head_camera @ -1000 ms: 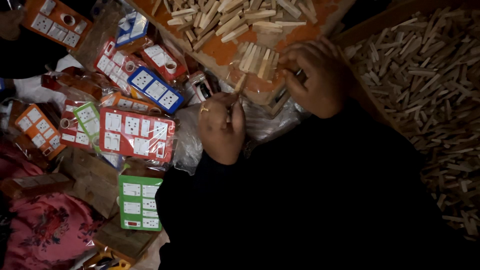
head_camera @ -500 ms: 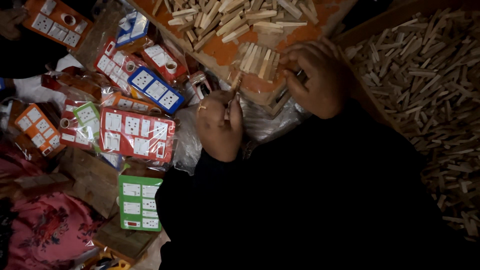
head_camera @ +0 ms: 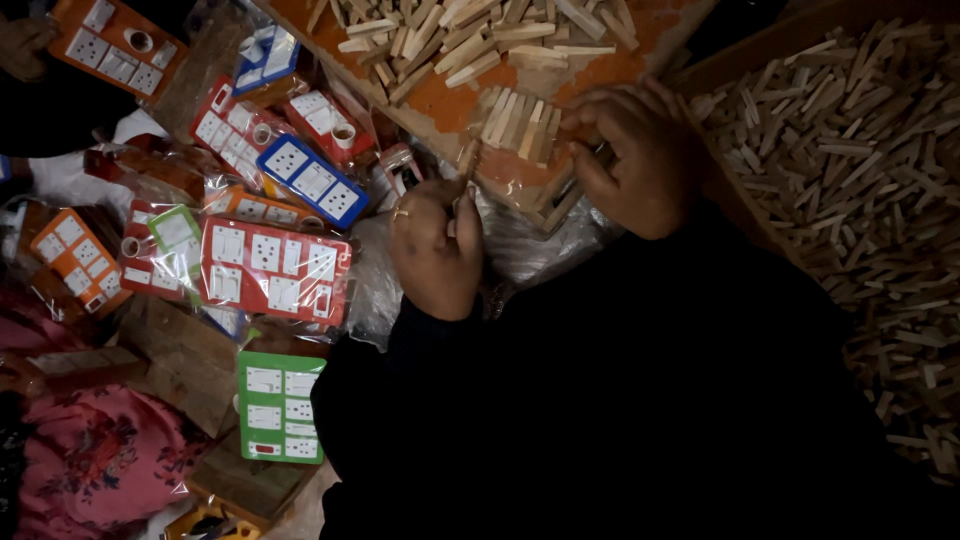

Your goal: The person sits on the floor assembling wooden clothespins, picking clothespin halves from a tray and pressing pairs together by hand to clip them closed, then setting the finished clothespins aside. Other workers assemble clothespins nearby.

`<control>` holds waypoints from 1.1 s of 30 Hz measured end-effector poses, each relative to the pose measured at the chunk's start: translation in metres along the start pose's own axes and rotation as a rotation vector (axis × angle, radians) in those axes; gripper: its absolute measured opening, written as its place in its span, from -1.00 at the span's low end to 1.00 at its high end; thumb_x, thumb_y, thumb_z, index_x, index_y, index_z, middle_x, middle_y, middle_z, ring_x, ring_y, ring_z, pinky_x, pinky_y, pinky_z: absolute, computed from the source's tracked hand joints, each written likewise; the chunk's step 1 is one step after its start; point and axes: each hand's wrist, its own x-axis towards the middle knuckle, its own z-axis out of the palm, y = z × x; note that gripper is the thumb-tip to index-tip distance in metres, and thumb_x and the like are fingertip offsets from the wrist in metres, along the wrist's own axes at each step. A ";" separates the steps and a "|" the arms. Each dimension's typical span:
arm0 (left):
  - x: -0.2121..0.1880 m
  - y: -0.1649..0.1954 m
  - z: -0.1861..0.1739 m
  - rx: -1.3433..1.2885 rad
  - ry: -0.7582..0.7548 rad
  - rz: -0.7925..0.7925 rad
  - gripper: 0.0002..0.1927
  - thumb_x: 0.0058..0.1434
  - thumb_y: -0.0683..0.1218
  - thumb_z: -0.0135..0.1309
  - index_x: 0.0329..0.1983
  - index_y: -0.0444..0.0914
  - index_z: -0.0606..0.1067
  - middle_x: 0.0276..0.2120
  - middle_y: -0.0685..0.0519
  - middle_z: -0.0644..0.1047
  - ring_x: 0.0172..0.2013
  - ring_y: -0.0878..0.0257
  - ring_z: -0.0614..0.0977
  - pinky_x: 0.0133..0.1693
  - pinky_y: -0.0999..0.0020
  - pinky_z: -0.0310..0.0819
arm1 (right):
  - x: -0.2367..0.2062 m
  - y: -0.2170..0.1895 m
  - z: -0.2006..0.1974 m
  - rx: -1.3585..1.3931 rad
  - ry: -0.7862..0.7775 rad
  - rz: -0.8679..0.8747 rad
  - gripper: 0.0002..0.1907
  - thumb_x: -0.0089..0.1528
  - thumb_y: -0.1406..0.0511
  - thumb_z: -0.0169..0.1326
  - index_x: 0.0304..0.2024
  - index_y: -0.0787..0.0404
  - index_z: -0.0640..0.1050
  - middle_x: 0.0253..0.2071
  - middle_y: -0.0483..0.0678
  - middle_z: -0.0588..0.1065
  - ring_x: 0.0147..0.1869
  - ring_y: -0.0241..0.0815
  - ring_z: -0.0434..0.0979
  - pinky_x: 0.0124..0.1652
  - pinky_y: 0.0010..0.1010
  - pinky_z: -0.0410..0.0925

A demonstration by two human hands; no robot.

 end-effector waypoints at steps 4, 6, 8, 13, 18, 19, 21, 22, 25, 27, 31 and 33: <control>0.000 -0.001 0.002 -0.066 -0.028 -0.071 -0.91 0.26 -0.28 0.20 -0.29 -0.35 0.50 -0.24 -0.13 0.61 -0.27 -0.03 0.67 -0.22 0.14 0.53 | -0.001 0.001 0.002 0.006 0.005 0.008 -0.80 0.30 0.34 0.25 -0.05 0.19 0.55 0.08 0.00 0.58 0.27 0.00 0.55 0.38 0.07 0.21; -0.001 -0.001 0.001 -0.045 -0.031 -0.061 -0.93 0.26 -0.27 0.20 -0.26 -0.34 0.52 -0.21 -0.13 0.60 -0.24 -0.04 0.67 -0.19 0.13 0.54 | -0.002 0.001 0.002 0.000 0.003 0.006 -0.80 0.30 0.34 0.25 -0.05 0.19 0.56 0.08 0.02 0.58 0.28 0.01 0.54 0.39 0.09 0.20; -0.002 0.000 0.000 -0.053 -0.026 -0.099 -0.93 0.26 -0.26 0.20 -0.25 -0.35 0.53 -0.20 -0.15 0.60 -0.24 -0.03 0.66 -0.22 0.15 0.54 | -0.002 0.002 0.001 0.008 -0.011 0.012 -0.79 0.30 0.35 0.24 -0.04 0.20 0.55 0.09 0.03 0.57 0.28 0.01 0.54 0.39 0.08 0.20; 0.000 -0.002 -0.004 0.051 0.018 -0.012 -0.91 0.24 -0.28 0.21 -0.23 -0.36 0.52 -0.20 -0.13 0.59 -0.20 -0.09 0.63 -0.14 0.07 0.50 | 0.001 -0.002 0.002 -0.010 -0.012 0.016 -0.81 0.30 0.34 0.24 -0.05 0.19 0.57 0.09 0.03 0.58 0.28 0.00 0.54 0.38 0.08 0.21; -0.005 0.007 -0.014 -0.098 -0.045 -0.078 -0.90 0.24 -0.28 0.22 -0.23 -0.36 0.53 -0.20 -0.14 0.59 -0.22 -0.06 0.63 -0.18 0.15 0.48 | -0.002 -0.004 -0.001 0.017 -0.041 0.049 -0.82 0.33 0.30 0.27 -0.05 0.17 0.58 0.07 0.00 0.58 0.26 -0.02 0.55 0.33 -0.03 0.27; -0.008 0.010 -0.016 -0.142 -0.058 -0.076 -0.90 0.23 -0.28 0.22 -0.22 -0.35 0.53 -0.18 -0.13 0.59 -0.20 -0.03 0.64 -0.16 0.17 0.49 | -0.002 -0.003 -0.001 -0.005 -0.033 0.026 -0.80 0.32 0.28 0.27 -0.04 0.17 0.58 0.08 0.01 0.58 0.26 -0.02 0.54 0.33 -0.03 0.26; -0.010 0.015 -0.018 -0.229 -0.082 -0.069 -0.88 0.23 -0.27 0.21 -0.18 -0.33 0.54 -0.16 -0.10 0.60 -0.17 0.01 0.66 -0.12 0.22 0.53 | -0.003 -0.003 -0.001 -0.050 -0.014 -0.022 -0.77 0.31 0.26 0.29 -0.02 0.17 0.59 0.09 0.02 0.57 0.27 -0.01 0.53 0.34 -0.03 0.23; -0.010 0.016 -0.018 -0.214 -0.102 -0.072 -0.88 0.22 -0.27 0.22 -0.19 -0.33 0.55 -0.16 -0.10 0.61 -0.17 0.01 0.66 -0.13 0.22 0.51 | -0.003 -0.003 -0.001 -0.055 -0.008 -0.021 -0.78 0.31 0.26 0.28 -0.03 0.16 0.59 0.09 0.02 0.58 0.28 -0.01 0.53 0.35 -0.03 0.22; -0.008 0.020 -0.016 -0.189 -0.129 -0.080 -0.87 0.21 -0.28 0.25 -0.19 -0.31 0.57 -0.16 -0.09 0.63 -0.19 0.03 0.65 -0.15 0.24 0.50 | -0.003 -0.001 0.001 -0.051 0.000 -0.027 -0.83 0.34 0.25 0.25 -0.06 0.13 0.60 0.08 0.00 0.58 0.28 -0.02 0.53 0.37 -0.04 0.21; -0.008 0.022 -0.013 -0.207 -0.113 -0.084 -0.87 0.21 -0.26 0.26 -0.19 -0.30 0.57 -0.16 -0.07 0.64 -0.20 0.06 0.65 -0.15 0.25 0.50 | -0.003 0.000 0.002 -0.023 -0.007 -0.036 -0.86 0.38 0.24 0.23 -0.06 0.12 0.59 0.08 -0.03 0.59 0.26 -0.06 0.54 0.38 -0.04 0.20; -0.006 0.023 -0.011 -0.278 -0.136 -0.084 -0.88 0.23 -0.26 0.23 -0.20 -0.31 0.54 -0.13 -0.06 0.64 -0.13 0.07 0.67 -0.10 0.27 0.52 | -0.004 0.000 0.003 -0.017 -0.034 -0.016 -0.88 0.37 0.25 0.22 -0.09 0.11 0.59 0.06 -0.05 0.59 0.25 -0.06 0.53 0.38 -0.01 0.18; -0.006 0.023 -0.011 -0.272 -0.162 -0.094 -0.88 0.22 -0.26 0.24 -0.21 -0.31 0.54 -0.14 -0.06 0.65 -0.15 0.08 0.67 -0.11 0.26 0.52 | -0.004 0.000 0.005 -0.003 -0.002 -0.021 -0.89 0.37 0.24 0.23 -0.11 0.10 0.59 0.04 -0.06 0.59 0.26 -0.06 0.53 0.38 0.00 0.16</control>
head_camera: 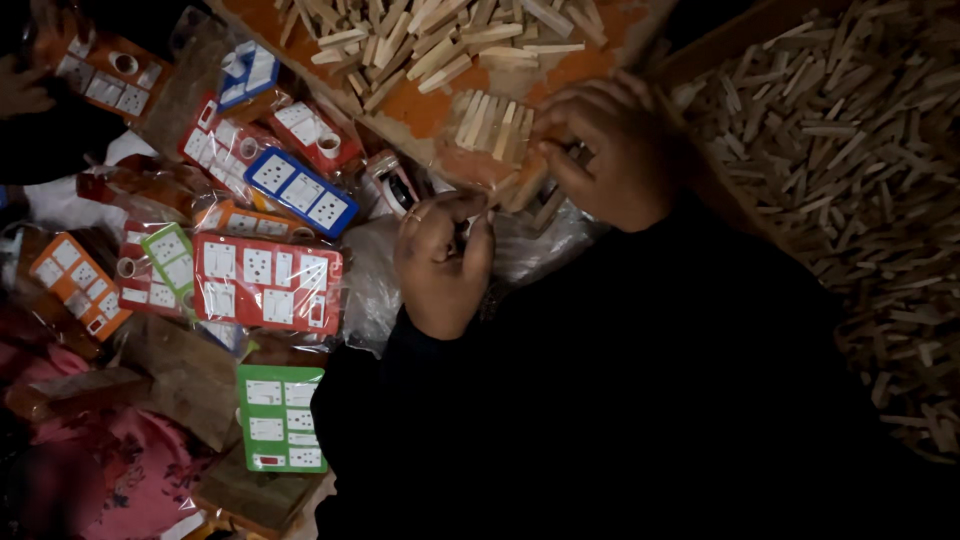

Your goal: The person sits on the floor assembling wooden clothespins, picking clothespin halves from a tray and pressing pairs together by hand to clip them closed, then setting the finished clothespins aside. Other workers assemble clothespins nearby.

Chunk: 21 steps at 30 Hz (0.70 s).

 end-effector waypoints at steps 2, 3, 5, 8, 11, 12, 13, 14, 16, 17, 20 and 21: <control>0.000 0.000 -0.001 -0.008 -0.008 0.018 -0.88 0.22 -0.27 0.23 -0.21 -0.31 0.54 -0.14 -0.07 0.65 -0.14 0.08 0.67 -0.09 0.26 0.52 | 0.000 -0.001 0.001 0.007 0.001 0.003 -0.88 0.37 0.23 0.24 -0.12 0.11 0.58 0.03 -0.07 0.59 0.26 -0.07 0.53 0.38 0.00 0.16; 0.000 0.000 -0.001 -0.012 -0.011 0.027 -0.88 0.22 -0.28 0.23 -0.21 -0.31 0.54 -0.13 -0.07 0.65 -0.14 0.08 0.68 -0.08 0.25 0.52 | 0.000 -0.001 0.001 0.010 0.002 0.004 -0.87 0.37 0.23 0.24 -0.12 0.11 0.58 0.03 -0.07 0.59 0.26 -0.07 0.53 0.38 0.01 0.15; 0.001 0.000 0.000 -0.040 -0.027 -0.010 -0.89 0.22 -0.27 0.24 -0.22 -0.32 0.54 -0.16 -0.08 0.66 -0.19 0.10 0.68 -0.13 0.27 0.53 | 0.000 -0.002 0.002 0.015 0.004 0.023 -0.88 0.37 0.23 0.24 -0.15 0.10 0.58 0.02 -0.08 0.59 0.25 -0.08 0.54 0.38 0.01 0.15; 0.001 0.002 0.002 -0.012 -0.016 0.039 -0.89 0.24 -0.27 0.26 -0.24 -0.31 0.53 -0.17 -0.07 0.65 -0.17 0.09 0.70 -0.10 0.26 0.54 | -0.001 -0.003 0.001 0.011 0.001 0.024 -0.90 0.37 0.24 0.24 -0.16 0.09 0.58 0.02 -0.09 0.58 0.26 -0.09 0.53 0.39 0.01 0.15; 0.001 0.004 0.003 0.033 0.013 0.085 -0.89 0.24 -0.28 0.25 -0.24 -0.32 0.52 -0.17 -0.08 0.64 -0.13 0.05 0.70 -0.04 0.22 0.54 | 0.000 -0.004 0.002 0.022 -0.008 0.041 -0.90 0.36 0.25 0.24 -0.19 0.09 0.58 -0.01 -0.10 0.58 0.23 -0.11 0.54 0.39 0.03 0.15; 0.001 0.005 0.004 0.044 0.023 0.092 -0.89 0.24 -0.28 0.25 -0.24 -0.33 0.52 -0.17 -0.08 0.63 -0.12 0.04 0.69 -0.03 0.20 0.54 | 0.000 -0.004 0.002 0.029 -0.011 0.052 -0.90 0.35 0.26 0.24 -0.20 0.10 0.58 -0.02 -0.11 0.59 0.22 -0.12 0.54 0.38 0.05 0.14; 0.001 0.005 0.004 0.076 0.026 0.102 -0.89 0.23 -0.29 0.24 -0.24 -0.33 0.53 -0.17 -0.09 0.63 -0.12 0.02 0.68 -0.03 0.18 0.53 | 0.000 -0.004 0.002 0.033 -0.009 0.047 -0.92 0.35 0.26 0.23 -0.20 0.09 0.58 -0.02 -0.12 0.59 0.22 -0.12 0.54 0.38 0.06 0.14; 0.001 0.005 0.004 0.106 0.029 0.109 -0.89 0.22 -0.29 0.24 -0.24 -0.34 0.54 -0.17 -0.10 0.63 -0.13 0.01 0.67 -0.03 0.16 0.52 | 0.000 -0.004 0.001 0.037 -0.009 0.043 -0.93 0.35 0.27 0.23 -0.20 0.09 0.58 -0.03 -0.12 0.59 0.22 -0.12 0.55 0.38 0.07 0.13; 0.000 0.006 0.003 0.132 0.030 0.103 -0.90 0.20 -0.29 0.24 -0.24 -0.35 0.55 -0.20 -0.10 0.61 -0.14 -0.01 0.65 -0.04 0.14 0.51 | 0.000 -0.003 0.001 0.045 -0.012 0.044 -0.95 0.34 0.28 0.22 -0.20 0.08 0.59 -0.05 -0.13 0.59 0.21 -0.12 0.55 0.38 0.08 0.13; 0.000 0.006 0.003 0.127 0.029 0.089 -0.90 0.20 -0.29 0.24 -0.24 -0.35 0.55 -0.21 -0.10 0.60 -0.15 -0.01 0.65 -0.06 0.14 0.51 | -0.001 -0.003 0.001 0.050 -0.015 0.049 -0.95 0.34 0.28 0.21 -0.20 0.08 0.58 -0.06 -0.13 0.59 0.20 -0.12 0.55 0.38 0.08 0.13; -0.001 0.007 0.002 0.103 0.024 0.072 -0.91 0.20 -0.28 0.24 -0.25 -0.34 0.55 -0.22 -0.10 0.60 -0.17 -0.01 0.64 -0.08 0.15 0.50 | 0.000 -0.003 0.001 0.060 0.001 0.058 -0.96 0.37 0.28 0.19 -0.17 0.08 0.59 -0.12 -0.13 0.59 0.17 -0.11 0.57 0.37 0.08 0.14; -0.001 0.007 0.001 0.092 0.021 0.072 -0.91 0.20 -0.28 0.23 -0.25 -0.34 0.55 -0.22 -0.10 0.60 -0.17 -0.01 0.64 -0.08 0.16 0.50 | 0.000 -0.002 0.001 0.063 0.012 0.062 -0.96 0.38 0.28 0.19 -0.16 0.08 0.59 -0.15 -0.13 0.59 0.16 -0.11 0.57 0.37 0.07 0.14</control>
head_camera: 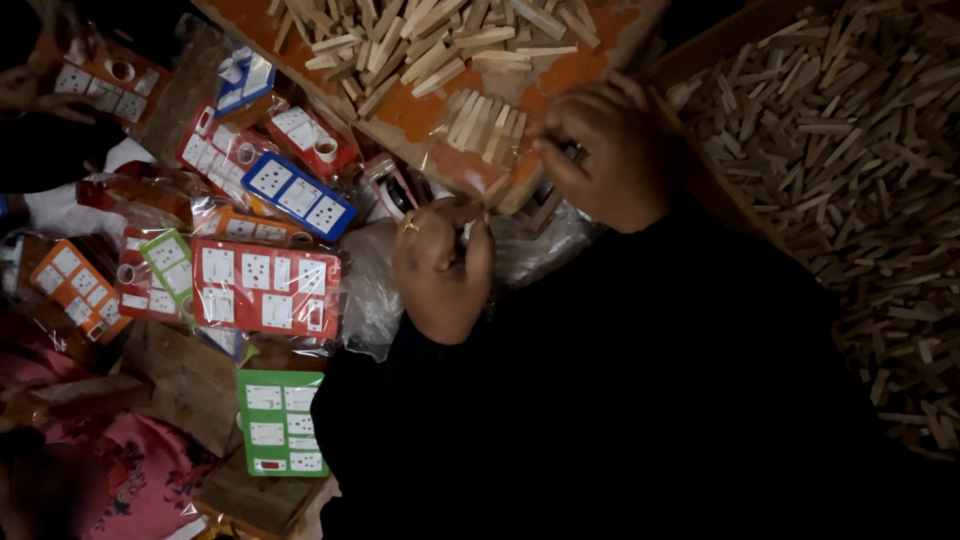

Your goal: The person sits on the floor assembling wooden clothespins, picking clothespin halves from a tray and pressing pairs together by hand to clip them closed, then setting the finished clothespins aside. Other workers assemble clothespins nearby.

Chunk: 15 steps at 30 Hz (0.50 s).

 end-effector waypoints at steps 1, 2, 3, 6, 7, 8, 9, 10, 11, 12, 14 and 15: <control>0.000 0.000 0.000 -0.006 -0.016 -0.025 -0.91 0.19 -0.28 0.24 -0.27 -0.34 0.55 -0.23 -0.10 0.61 -0.21 0.01 0.64 -0.12 0.17 0.48 | 0.001 0.000 0.000 -0.005 -0.018 0.015 -0.96 0.38 0.27 0.18 -0.16 0.08 0.59 -0.18 -0.13 0.58 0.12 -0.12 0.58 0.37 0.07 0.15; 0.001 0.000 0.000 -0.012 -0.033 -0.051 -0.91 0.18 -0.28 0.25 -0.28 -0.34 0.55 -0.24 -0.09 0.62 -0.26 0.03 0.63 -0.15 0.18 0.47 | 0.001 0.000 0.001 -0.009 -0.036 0.029 -0.96 0.38 0.27 0.18 -0.17 0.08 0.59 -0.21 -0.13 0.58 0.08 -0.12 0.58 0.37 0.07 0.15; 0.001 0.000 -0.001 -0.018 -0.050 -0.076 -0.91 0.17 -0.28 0.26 -0.30 -0.34 0.56 -0.25 -0.09 0.63 -0.30 0.04 0.62 -0.18 0.19 0.46 | 0.001 0.000 0.002 -0.014 -0.053 0.044 -0.95 0.39 0.27 0.18 -0.18 0.07 0.59 -0.24 -0.14 0.57 0.04 -0.13 0.59 0.37 0.07 0.16; 0.003 0.000 0.000 -0.036 -0.036 0.002 -0.89 0.17 -0.30 0.22 -0.25 -0.34 0.55 -0.21 -0.09 0.63 -0.22 0.01 0.64 -0.09 0.15 0.48 | 0.000 0.000 0.004 -0.005 -0.008 0.017 -1.00 0.36 0.30 0.16 -0.19 0.06 0.59 -0.22 -0.15 0.58 0.10 -0.12 0.59 0.37 0.08 0.14; 0.003 0.000 0.000 -0.035 -0.030 0.009 -0.89 0.17 -0.29 0.23 -0.25 -0.34 0.54 -0.21 -0.09 0.63 -0.21 0.00 0.64 -0.09 0.15 0.48 | -0.001 0.000 0.005 -0.007 -0.008 0.020 -1.00 0.36 0.30 0.17 -0.19 0.06 0.59 -0.23 -0.15 0.58 0.10 -0.12 0.59 0.37 0.08 0.14; 0.003 0.000 0.001 -0.032 -0.022 0.014 -0.90 0.18 -0.29 0.23 -0.26 -0.33 0.54 -0.21 -0.09 0.62 -0.20 -0.01 0.64 -0.08 0.14 0.48 | -0.001 0.001 0.007 -0.008 -0.009 0.021 -0.99 0.36 0.30 0.17 -0.19 0.06 0.59 -0.25 -0.15 0.57 0.09 -0.12 0.59 0.37 0.08 0.14; 0.003 0.000 0.001 -0.030 -0.015 0.020 -0.90 0.19 -0.28 0.23 -0.26 -0.33 0.53 -0.21 -0.09 0.62 -0.19 -0.02 0.64 -0.08 0.14 0.48 | -0.002 0.002 0.008 -0.009 -0.010 0.023 -0.99 0.36 0.30 0.18 -0.19 0.07 0.59 -0.26 -0.15 0.57 0.08 -0.12 0.59 0.37 0.07 0.14; 0.002 0.000 0.002 -0.014 -0.002 0.040 -0.89 0.19 -0.29 0.22 -0.26 -0.33 0.51 -0.20 -0.10 0.62 -0.17 -0.04 0.64 -0.06 0.13 0.49 | -0.003 0.003 0.009 -0.010 -0.004 0.019 -0.99 0.35 0.30 0.18 -0.18 0.07 0.59 -0.23 -0.14 0.57 0.09 -0.12 0.59 0.37 0.08 0.13; 0.002 -0.001 0.003 0.001 0.011 0.060 -0.88 0.20 -0.29 0.22 -0.26 -0.34 0.49 -0.19 -0.11 0.61 -0.16 -0.05 0.64 -0.03 0.11 0.49 | -0.004 0.005 0.010 -0.010 0.002 0.016 -0.98 0.35 0.30 0.18 -0.18 0.08 0.59 -0.20 -0.13 0.58 0.10 -0.11 0.59 0.38 0.09 0.13; 0.001 -0.001 0.003 0.016 0.024 0.081 -0.87 0.21 -0.29 0.21 -0.26 -0.34 0.48 -0.18 -0.11 0.60 -0.14 -0.06 0.64 -0.01 0.09 0.49 | -0.005 0.006 0.011 -0.011 0.009 0.011 -0.98 0.34 0.30 0.18 -0.18 0.08 0.59 -0.17 -0.12 0.59 0.10 -0.11 0.59 0.38 0.10 0.12; -0.001 -0.002 0.005 0.045 0.031 0.070 -0.88 0.22 -0.29 0.20 -0.25 -0.33 0.47 -0.18 -0.10 0.61 -0.13 -0.05 0.64 0.00 0.09 0.49 | -0.006 0.010 0.013 -0.030 -0.007 -0.018 -0.97 0.37 0.31 0.17 -0.14 0.05 0.61 -0.14 -0.10 0.59 0.09 -0.10 0.58 0.38 0.11 0.13; -0.002 -0.002 0.005 0.060 0.035 0.064 -0.88 0.23 -0.30 0.20 -0.24 -0.33 0.47 -0.17 -0.10 0.61 -0.13 -0.04 0.64 0.00 0.08 0.49 | -0.006 0.011 0.013 -0.039 -0.015 -0.033 -0.95 0.39 0.32 0.16 -0.12 0.04 0.62 -0.12 -0.09 0.59 0.09 -0.10 0.58 0.38 0.11 0.14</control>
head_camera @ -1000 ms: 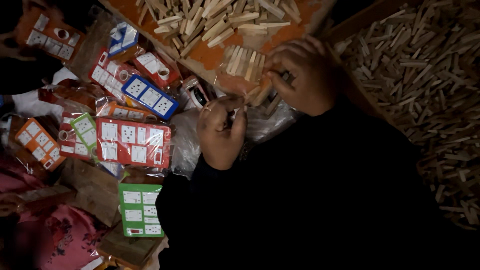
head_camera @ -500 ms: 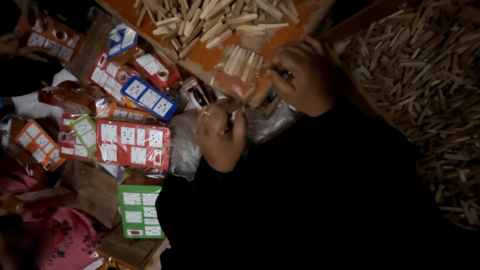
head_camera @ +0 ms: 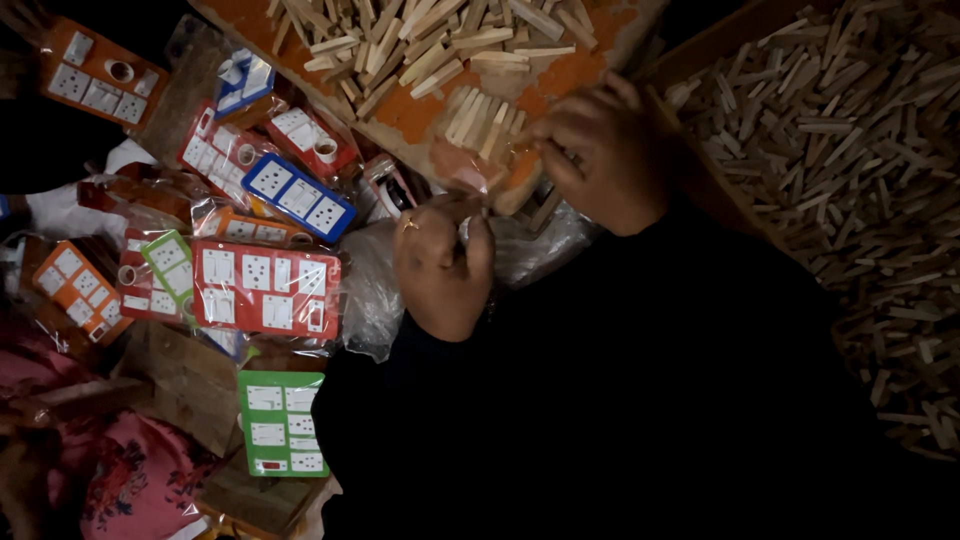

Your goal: The person sits on the floor assembling wooden clothespins, picking clothespin halves from a tray and pressing pairs together by hand to clip them closed, then setting the finished clothespins aside. Other workers assemble clothespins nearby.

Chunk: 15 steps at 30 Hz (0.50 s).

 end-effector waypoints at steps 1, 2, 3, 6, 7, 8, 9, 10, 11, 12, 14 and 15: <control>0.000 -0.001 0.000 0.017 -0.002 -0.005 -0.88 0.22 -0.29 0.21 -0.24 -0.33 0.48 -0.19 -0.10 0.60 -0.15 -0.04 0.63 -0.02 0.09 0.49 | 0.000 0.001 0.000 -0.010 0.001 -0.028 -0.92 0.38 0.33 0.15 -0.10 0.02 0.63 -0.11 -0.08 0.58 0.09 -0.09 0.57 0.38 0.12 0.14; -0.001 -0.001 0.001 0.034 -0.004 -0.010 -0.87 0.21 -0.29 0.22 -0.24 -0.33 0.49 -0.20 -0.10 0.60 -0.17 -0.05 0.63 -0.04 0.09 0.49 | -0.001 0.001 0.000 -0.021 0.001 -0.056 -0.88 0.37 0.35 0.15 -0.09 0.00 0.64 -0.10 -0.07 0.57 0.09 -0.08 0.56 0.38 0.13 0.14; -0.001 -0.002 0.001 0.050 -0.006 -0.015 -0.87 0.21 -0.28 0.22 -0.25 -0.33 0.49 -0.21 -0.11 0.59 -0.18 -0.05 0.62 -0.06 0.09 0.49 | -0.002 0.001 0.000 -0.032 0.001 -0.083 -0.84 0.36 0.36 0.14 -0.07 -0.02 0.64 -0.08 -0.06 0.56 0.10 -0.07 0.56 0.38 0.14 0.14; 0.000 -0.001 0.000 0.019 0.012 0.013 -0.87 0.23 -0.28 0.22 -0.26 -0.32 0.47 -0.19 -0.09 0.59 -0.16 -0.04 0.63 -0.05 0.13 0.49 | -0.003 -0.001 -0.003 -0.060 -0.037 -0.068 -0.81 0.38 0.40 0.13 -0.11 -0.05 0.64 -0.15 -0.13 0.53 0.09 -0.11 0.54 0.40 0.14 0.15; 0.000 0.000 -0.001 0.008 -0.002 -0.018 -0.87 0.20 -0.28 0.23 -0.27 -0.32 0.48 -0.21 -0.09 0.60 -0.19 -0.03 0.62 -0.08 0.14 0.48 | -0.003 -0.002 -0.004 -0.080 -0.045 -0.082 -0.81 0.36 0.40 0.13 -0.10 -0.04 0.65 -0.14 -0.13 0.52 0.09 -0.11 0.53 0.38 0.14 0.15; 0.001 0.001 -0.002 -0.002 -0.016 -0.050 -0.88 0.18 -0.28 0.23 -0.27 -0.32 0.50 -0.22 -0.09 0.60 -0.22 -0.03 0.61 -0.12 0.15 0.47 | -0.003 -0.003 -0.005 -0.099 -0.053 -0.097 -0.81 0.34 0.40 0.14 -0.09 -0.03 0.65 -0.14 -0.12 0.51 0.08 -0.10 0.52 0.37 0.13 0.15; 0.001 0.002 -0.003 -0.012 -0.031 -0.081 -0.88 0.16 -0.28 0.24 -0.28 -0.32 0.52 -0.23 -0.09 0.60 -0.24 -0.02 0.60 -0.15 0.16 0.46 | -0.002 -0.005 -0.005 -0.119 -0.060 -0.111 -0.81 0.33 0.39 0.14 -0.08 -0.02 0.65 -0.14 -0.12 0.51 0.08 -0.10 0.51 0.36 0.13 0.14; 0.002 0.003 -0.004 -0.028 -0.033 -0.070 -0.88 0.16 -0.29 0.24 -0.26 -0.32 0.54 -0.22 -0.08 0.61 -0.25 0.00 0.60 -0.14 0.16 0.46 | -0.002 -0.006 -0.006 -0.114 -0.056 -0.107 -0.82 0.34 0.38 0.14 -0.08 -0.03 0.65 -0.14 -0.13 0.51 0.09 -0.10 0.51 0.36 0.13 0.14; 0.003 0.003 -0.005 -0.044 -0.035 -0.058 -0.88 0.16 -0.30 0.23 -0.24 -0.32 0.55 -0.21 -0.08 0.62 -0.25 0.01 0.60 -0.13 0.16 0.47 | -0.002 -0.007 -0.006 -0.109 -0.051 -0.103 -0.83 0.34 0.37 0.15 -0.08 -0.03 0.65 -0.14 -0.13 0.50 0.10 -0.11 0.51 0.37 0.12 0.13; 0.004 0.004 -0.005 -0.061 -0.037 -0.048 -0.87 0.17 -0.31 0.23 -0.23 -0.32 0.57 -0.19 -0.07 0.63 -0.26 0.03 0.60 -0.12 0.16 0.47 | -0.001 -0.008 -0.007 -0.105 -0.047 -0.098 -0.84 0.35 0.36 0.15 -0.08 -0.03 0.65 -0.14 -0.14 0.50 0.10 -0.11 0.51 0.37 0.11 0.13; 0.006 0.003 -0.005 -0.067 -0.051 -0.002 -0.88 0.19 -0.31 0.22 -0.23 -0.31 0.54 -0.18 -0.05 0.62 -0.18 0.02 0.63 -0.06 0.16 0.48 | 0.001 -0.009 -0.007 -0.122 -0.053 -0.097 -0.88 0.36 0.32 0.16 -0.09 -0.01 0.64 -0.13 -0.13 0.50 0.10 -0.10 0.50 0.36 0.08 0.13; 0.007 0.002 -0.004 -0.070 -0.057 0.021 -0.88 0.20 -0.31 0.21 -0.23 -0.31 0.52 -0.18 -0.05 0.62 -0.14 0.02 0.64 -0.03 0.15 0.48 | 0.002 -0.010 -0.007 -0.130 -0.056 -0.096 -0.90 0.36 0.31 0.16 -0.09 0.00 0.64 -0.13 -0.12 0.50 0.10 -0.10 0.50 0.36 0.07 0.14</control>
